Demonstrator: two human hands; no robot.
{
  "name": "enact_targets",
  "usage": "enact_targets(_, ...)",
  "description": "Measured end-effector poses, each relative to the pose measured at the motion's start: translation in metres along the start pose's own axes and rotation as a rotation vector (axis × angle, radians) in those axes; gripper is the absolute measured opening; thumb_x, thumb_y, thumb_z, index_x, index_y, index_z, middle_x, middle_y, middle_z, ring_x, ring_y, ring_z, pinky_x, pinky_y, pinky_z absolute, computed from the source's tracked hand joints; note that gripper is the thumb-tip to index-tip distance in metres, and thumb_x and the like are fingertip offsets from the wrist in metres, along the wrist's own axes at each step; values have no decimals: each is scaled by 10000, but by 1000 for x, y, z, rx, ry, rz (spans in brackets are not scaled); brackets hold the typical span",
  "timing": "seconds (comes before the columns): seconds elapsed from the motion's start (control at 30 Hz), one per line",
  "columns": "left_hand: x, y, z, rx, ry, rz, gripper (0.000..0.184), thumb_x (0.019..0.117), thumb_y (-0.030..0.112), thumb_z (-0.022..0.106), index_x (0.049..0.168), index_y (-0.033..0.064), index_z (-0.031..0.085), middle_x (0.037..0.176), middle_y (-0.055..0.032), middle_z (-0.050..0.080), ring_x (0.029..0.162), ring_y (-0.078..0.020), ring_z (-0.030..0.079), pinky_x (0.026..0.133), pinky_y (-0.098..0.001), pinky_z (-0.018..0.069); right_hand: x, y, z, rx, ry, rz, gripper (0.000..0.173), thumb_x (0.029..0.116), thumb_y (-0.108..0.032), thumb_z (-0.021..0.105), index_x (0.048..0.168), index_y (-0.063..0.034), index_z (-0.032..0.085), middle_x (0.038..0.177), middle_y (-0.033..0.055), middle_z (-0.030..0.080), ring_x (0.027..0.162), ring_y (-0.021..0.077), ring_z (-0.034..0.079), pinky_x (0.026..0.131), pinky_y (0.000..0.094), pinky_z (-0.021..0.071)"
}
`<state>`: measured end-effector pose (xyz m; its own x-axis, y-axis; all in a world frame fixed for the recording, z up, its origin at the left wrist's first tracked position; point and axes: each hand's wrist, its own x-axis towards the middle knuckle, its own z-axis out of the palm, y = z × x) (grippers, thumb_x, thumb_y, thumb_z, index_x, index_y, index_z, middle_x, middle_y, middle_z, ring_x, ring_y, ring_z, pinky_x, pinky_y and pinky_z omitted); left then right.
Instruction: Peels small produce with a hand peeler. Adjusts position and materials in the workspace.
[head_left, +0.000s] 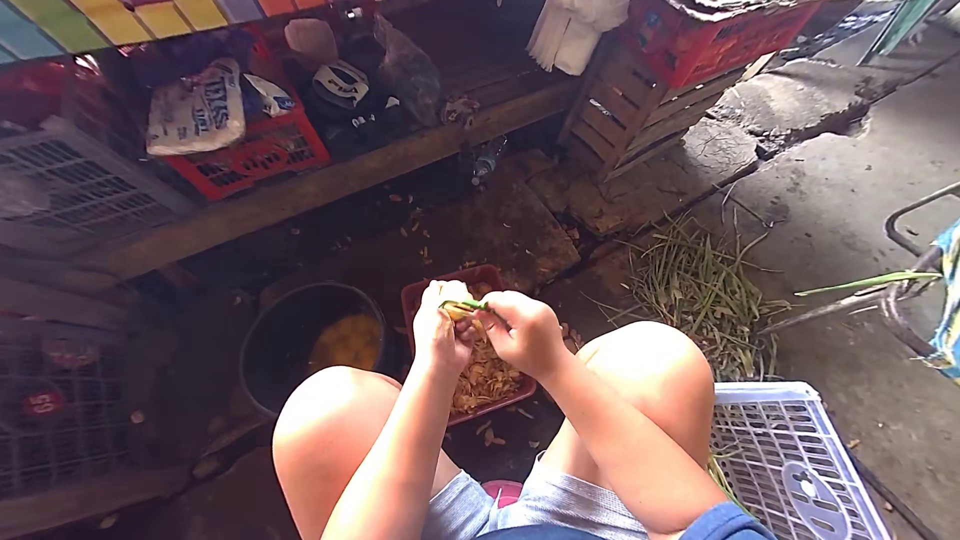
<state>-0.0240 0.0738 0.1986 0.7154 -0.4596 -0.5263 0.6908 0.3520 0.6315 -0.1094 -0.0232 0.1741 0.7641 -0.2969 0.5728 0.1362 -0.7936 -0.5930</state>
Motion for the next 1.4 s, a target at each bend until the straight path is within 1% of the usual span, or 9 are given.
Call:
enact_targets(0.07, 0, 1, -4, 11, -44, -13, 371, 1081, 193, 386, 734, 140, 507, 508, 29, 434, 368, -24, 381, 360, -141, 340, -1, 2, 4, 0, -13, -41, 164, 946, -124, 638, 881, -2, 726, 713, 89, 659, 648, 202, 665, 569, 368, 551)
enact_targets(0.3, -11, 7, 3, 204, -95, -115, 395, 1120, 329, 328, 874, 103, 539, 628, -10, 577, 369, 3, 383, 340, -116, 298, 11, 24, -3, -99, -27, 251, 188, 985, -156, 633, 1019, -20, 758, 922, 143, 744, 855, 297, 730, 732, 526, 578)
enact_targets(0.6, 0, 5, -1, 223, -42, -35, 342, 1099, 413, 422, 962, 136, 568, 674, 3, 537, 461, -38, 459, 421, -147, 394, 13, 16, -18, 64, 96, 318, 150, 991, -157, 635, 977, -36, 722, 791, 48, 678, 660, 116, 612, 616, 330, 524)
enact_targets(0.77, 1, 0, -1, 222, 31, 42, 457, 1114, 447, 349, 975, 105, 618, 677, -15, 586, 447, -47, 449, 408, -157, 367, 6, 8, -13, 22, 70, 150, 153, 965, -131, 646, 980, -20, 750, 888, 98, 736, 806, 180, 710, 720, 380, 589)
enact_targets(0.9, 3, -9, 0, 289, 53, 140, 328, 1123, 285, 365, 907, 129, 556, 564, 25, 465, 411, -42, 403, 393, -163, 343, 2, 2, -8, -18, 33, 18, 132, 919, -109, 661, 930, -21, 759, 780, 91, 701, 708, 197, 690, 614, 376, 570)
enact_targets(0.93, 3, -10, 1, 280, 48, 147, 311, 1103, 226, 395, 839, 135, 533, 535, 25, 460, 397, -42, 406, 381, -163, 338, 1, 2, -7, -26, 18, 15, 132, 920, -115, 668, 926, -19, 759, 762, 91, 691, 695, 204, 684, 606, 381, 566)
enact_targets(1.1, -6, -2, -2, 321, -75, 167, 286, 1124, 210, 325, 949, 118, 532, 633, -1, 544, 437, -30, 445, 395, -139, 337, 11, 25, -18, -178, -53, 269, 193, 971, -168, 664, 1019, -17, 774, 910, 158, 738, 858, 317, 729, 733, 536, 577)
enact_targets(1.3, -2, 4, -4, 288, -22, 136, 229, 1092, 122, 327, 961, 107, 514, 612, 0, 522, 429, -28, 429, 397, -139, 340, 6, 4, -12, 127, 63, 162, 169, 964, -130, 647, 1002, -9, 758, 911, 91, 744, 814, 139, 702, 755, 344, 587)
enact_targets(1.4, -4, 5, 0, 196, -10, -12, 325, 1111, 219, 365, 868, 98, 543, 543, -3, 507, 381, -36, 429, 356, -144, 337, 0, 2, -6, 129, 12, 167, 158, 968, -130, 646, 988, -9, 746, 871, 91, 725, 768, 151, 685, 711, 346, 581)
